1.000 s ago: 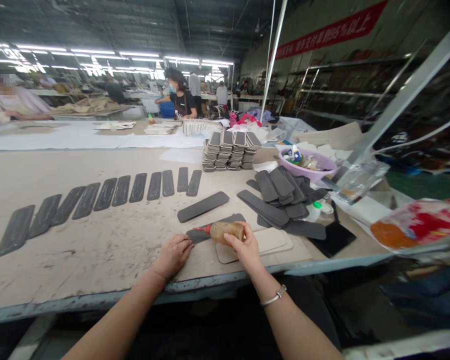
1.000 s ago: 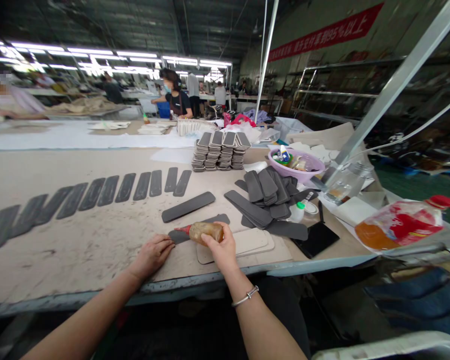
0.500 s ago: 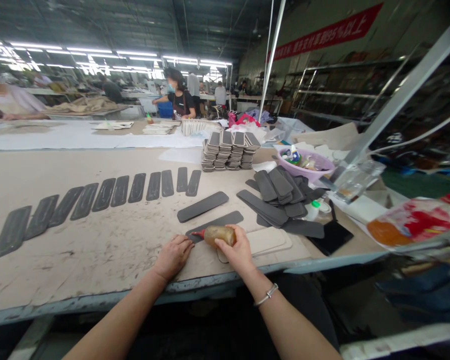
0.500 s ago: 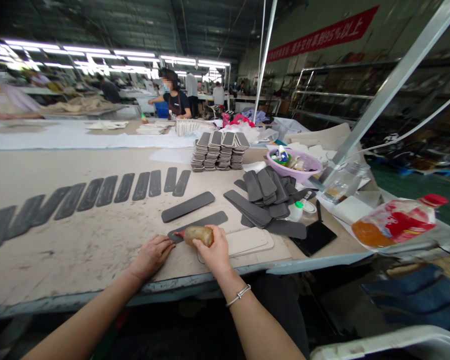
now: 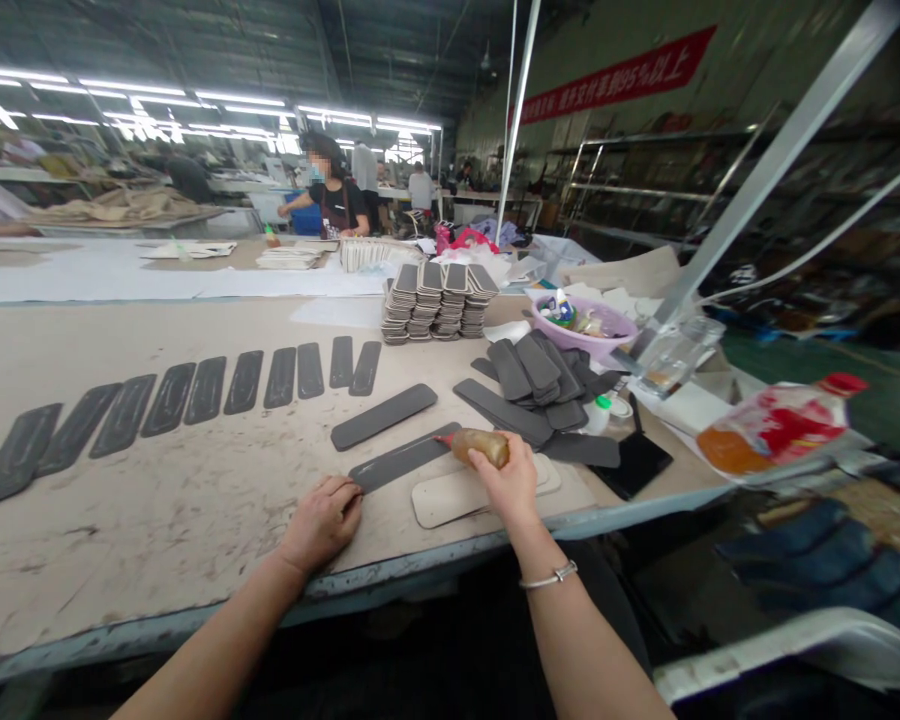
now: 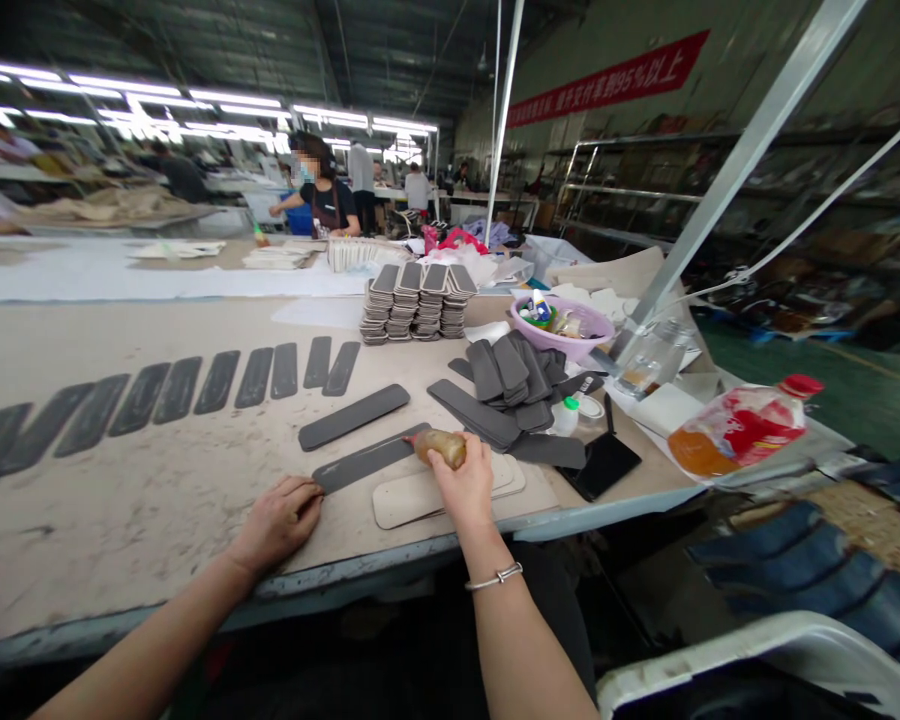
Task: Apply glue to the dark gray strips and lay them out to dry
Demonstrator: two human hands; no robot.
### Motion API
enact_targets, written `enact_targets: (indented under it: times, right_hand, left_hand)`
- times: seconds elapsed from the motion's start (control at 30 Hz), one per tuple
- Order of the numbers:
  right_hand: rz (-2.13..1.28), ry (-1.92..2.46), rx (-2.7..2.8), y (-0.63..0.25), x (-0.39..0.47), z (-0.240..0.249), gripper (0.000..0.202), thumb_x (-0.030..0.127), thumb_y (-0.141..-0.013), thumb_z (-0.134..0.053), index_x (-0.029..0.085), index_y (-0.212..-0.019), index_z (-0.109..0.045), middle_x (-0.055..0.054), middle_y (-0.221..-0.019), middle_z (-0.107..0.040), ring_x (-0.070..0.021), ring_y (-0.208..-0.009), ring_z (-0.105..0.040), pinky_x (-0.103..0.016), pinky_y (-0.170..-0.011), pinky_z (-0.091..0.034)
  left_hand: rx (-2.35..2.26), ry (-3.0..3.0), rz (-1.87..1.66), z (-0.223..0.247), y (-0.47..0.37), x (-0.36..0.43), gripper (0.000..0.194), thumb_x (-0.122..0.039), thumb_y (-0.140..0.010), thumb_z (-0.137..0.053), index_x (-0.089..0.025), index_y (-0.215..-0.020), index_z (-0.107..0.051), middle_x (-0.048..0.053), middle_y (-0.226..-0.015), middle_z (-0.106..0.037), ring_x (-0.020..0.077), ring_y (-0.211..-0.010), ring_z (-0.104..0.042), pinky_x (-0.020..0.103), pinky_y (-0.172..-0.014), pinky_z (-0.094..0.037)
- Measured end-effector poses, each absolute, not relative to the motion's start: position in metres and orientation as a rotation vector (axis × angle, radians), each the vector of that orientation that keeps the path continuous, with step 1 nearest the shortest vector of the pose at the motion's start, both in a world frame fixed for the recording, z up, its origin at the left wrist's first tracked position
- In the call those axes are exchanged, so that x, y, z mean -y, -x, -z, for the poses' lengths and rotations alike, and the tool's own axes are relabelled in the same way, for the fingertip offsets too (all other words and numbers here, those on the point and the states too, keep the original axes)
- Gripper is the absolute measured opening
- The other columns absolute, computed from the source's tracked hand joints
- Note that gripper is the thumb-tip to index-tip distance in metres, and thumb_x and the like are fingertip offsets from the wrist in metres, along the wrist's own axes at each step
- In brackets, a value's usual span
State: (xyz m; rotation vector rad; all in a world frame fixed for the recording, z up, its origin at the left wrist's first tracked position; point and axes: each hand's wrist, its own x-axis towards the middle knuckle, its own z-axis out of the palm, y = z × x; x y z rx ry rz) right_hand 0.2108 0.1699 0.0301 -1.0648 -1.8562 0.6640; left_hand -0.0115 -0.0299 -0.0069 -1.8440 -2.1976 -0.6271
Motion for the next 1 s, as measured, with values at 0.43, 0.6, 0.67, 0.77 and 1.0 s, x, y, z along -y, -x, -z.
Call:
enact_targets:
  times: [0.43, 0.6, 0.67, 0.77, 1.0]
  right_hand:
    - [-0.626, 1.044, 1.828, -0.208, -0.17, -0.036, 0.041, 0.04, -0.069, -0.067, 0.021, -0.103, -0.055, -0.007, -0.098, -0.056, -0.0241, -0.093, -0.053, -0.038, -0.082, -0.044]
    - [-0.89, 0.845, 1.908, -0.188, -0.136, -0.032, 0.04, 0.034, -0.069, -0.069, 0.022, -0.105, -0.055, -0.005, -0.1, -0.057, -0.0215, -0.093, -0.055, -0.036, -0.085, -0.045]
    - [-0.965, 0.812, 1.918, -0.179, -0.126, -0.031, 0.039, 0.032, -0.069, -0.069, 0.023, -0.104, -0.055, -0.004, -0.1, -0.057, -0.021, -0.093, -0.055, -0.035, -0.085, -0.045]
    - [-1.024, 0.798, 1.92, -0.169, -0.116, -0.027, 0.04, 0.031, -0.067, -0.071, 0.023, -0.103, -0.055, -0.003, -0.099, -0.057, -0.021, -0.093, -0.055, -0.034, -0.085, -0.046]
    - [-1.066, 0.822, 1.939, -0.158, -0.109, -0.023, 0.04, 0.03, -0.065, -0.072, 0.023, -0.101, -0.055, -0.002, -0.096, -0.058, -0.0207, -0.091, -0.056, -0.034, -0.084, -0.046]
  left_hand:
    - [2.189, 1.866, 0.594, 0.016, 0.018, 0.032, 0.022, -0.025, -0.088, -0.046, -0.016, -0.089, -0.066, 0.007, -0.092, -0.065, 0.0178, -0.086, -0.058, 0.032, -0.083, -0.048]
    - [2.202, 1.85, 0.64, 0.015, 0.017, 0.032, 0.022, -0.025, -0.088, -0.046, -0.016, -0.088, -0.066, 0.007, -0.092, -0.065, 0.0177, -0.086, -0.058, 0.032, -0.083, -0.048]
    - [2.205, 1.851, 0.66, 0.013, 0.015, 0.032, 0.022, -0.025, -0.089, -0.045, -0.017, -0.088, -0.065, 0.007, -0.092, -0.065, 0.0173, -0.086, -0.059, 0.032, -0.083, -0.049]
    - [2.187, 1.834, 0.677, 0.01, 0.013, 0.032, 0.022, -0.024, -0.089, -0.045, -0.017, -0.088, -0.066, 0.008, -0.092, -0.065, 0.0177, -0.086, -0.059, 0.033, -0.083, -0.049]
    - [2.174, 1.829, 0.646, 0.009, 0.013, 0.032, 0.022, -0.025, -0.088, -0.046, -0.017, -0.085, -0.066, 0.008, -0.091, -0.064, 0.0182, -0.085, -0.058, 0.033, -0.082, -0.049]
